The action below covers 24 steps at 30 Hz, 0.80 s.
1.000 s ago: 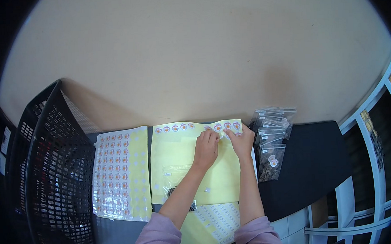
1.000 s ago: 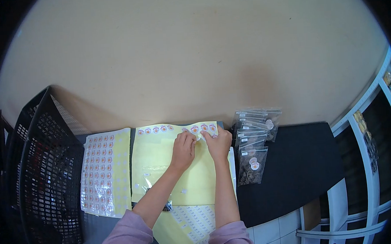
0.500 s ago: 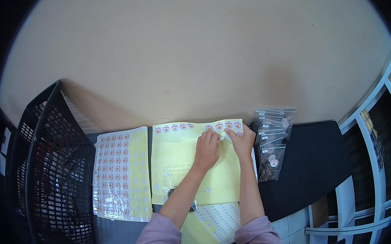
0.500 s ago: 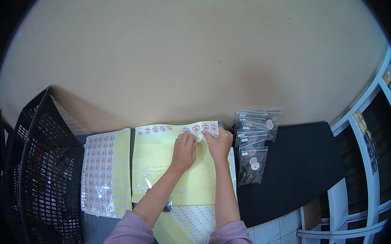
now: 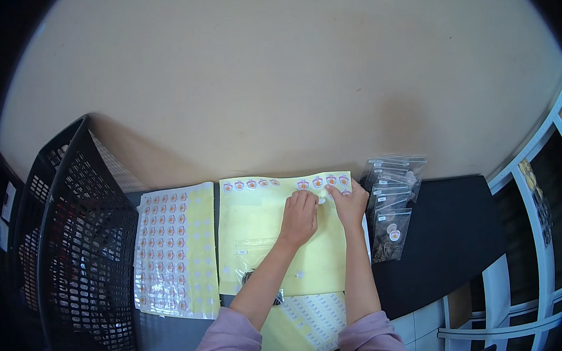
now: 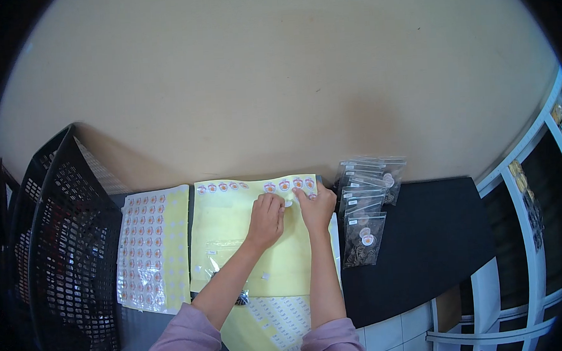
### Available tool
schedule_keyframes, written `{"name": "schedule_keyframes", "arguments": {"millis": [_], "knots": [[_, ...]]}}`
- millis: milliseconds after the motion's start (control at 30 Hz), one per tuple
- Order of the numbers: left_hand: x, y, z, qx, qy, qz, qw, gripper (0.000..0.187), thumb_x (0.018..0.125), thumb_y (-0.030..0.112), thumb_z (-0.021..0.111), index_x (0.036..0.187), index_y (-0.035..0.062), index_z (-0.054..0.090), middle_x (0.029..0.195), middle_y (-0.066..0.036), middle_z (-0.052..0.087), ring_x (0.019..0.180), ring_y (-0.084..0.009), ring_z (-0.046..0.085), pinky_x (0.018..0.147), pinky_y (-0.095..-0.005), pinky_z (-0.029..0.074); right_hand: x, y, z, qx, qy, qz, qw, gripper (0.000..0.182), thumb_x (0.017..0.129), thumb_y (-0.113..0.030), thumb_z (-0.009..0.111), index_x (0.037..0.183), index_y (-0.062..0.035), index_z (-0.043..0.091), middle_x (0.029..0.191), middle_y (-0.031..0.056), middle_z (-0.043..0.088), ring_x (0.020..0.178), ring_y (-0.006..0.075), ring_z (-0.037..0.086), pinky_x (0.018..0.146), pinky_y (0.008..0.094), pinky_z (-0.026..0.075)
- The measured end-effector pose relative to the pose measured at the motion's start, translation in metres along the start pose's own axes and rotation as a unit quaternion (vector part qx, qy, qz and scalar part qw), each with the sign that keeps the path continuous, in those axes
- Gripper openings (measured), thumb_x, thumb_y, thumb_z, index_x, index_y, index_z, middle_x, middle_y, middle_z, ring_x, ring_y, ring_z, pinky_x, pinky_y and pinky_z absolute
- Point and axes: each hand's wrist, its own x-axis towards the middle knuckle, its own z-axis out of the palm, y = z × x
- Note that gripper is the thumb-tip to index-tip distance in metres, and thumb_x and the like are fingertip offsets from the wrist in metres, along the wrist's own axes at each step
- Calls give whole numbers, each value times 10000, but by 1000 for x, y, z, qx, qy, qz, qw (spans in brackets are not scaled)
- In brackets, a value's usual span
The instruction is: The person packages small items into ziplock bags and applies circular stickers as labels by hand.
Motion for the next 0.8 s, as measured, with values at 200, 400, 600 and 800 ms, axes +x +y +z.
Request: {"name": "schedule_keyframes", "arguments": {"millis": [200, 400, 600, 800], "knots": [[-1, 0, 0, 6, -3, 9, 1000, 100, 728, 25, 476, 827, 25, 460, 821, -100, 448, 802, -264, 434, 697, -360, 333, -1, -1, -1, 1, 2, -2, 1000, 243, 637, -86, 702, 841, 19, 621, 702, 82, 637, 600, 102, 580, 544, 248, 449], [-2, -1, 0, 19, -22, 9, 1000, 111, 744, 57, 467, 851, 28, 472, 832, -89, 445, 831, -246, 434, 724, -360, 337, 0, 2, 1, 13, 7, 1, 1000, 249, 633, -93, 707, 836, 21, 619, 699, 90, 635, 585, 112, 573, 549, 257, 449], [-3, 0, -1, 22, -29, 5, 999, 109, 750, 64, 461, 850, 23, 469, 832, -96, 447, 839, -251, 431, 733, -362, 335, -1, -6, -2, 8, 6, 13, 1000, 247, 633, -92, 707, 832, 23, 617, 697, 90, 634, 593, 115, 574, 554, 261, 450], [-3, 0, -2, 23, -29, 10, 999, 116, 747, 67, 463, 852, 18, 470, 834, -102, 447, 847, -258, 429, 740, -365, 334, -1, -1, 2, 38, 32, 9, 999, 263, 606, -151, 716, 771, 28, 617, 651, 172, 605, 573, 281, 589, 554, 339, 445]]}}
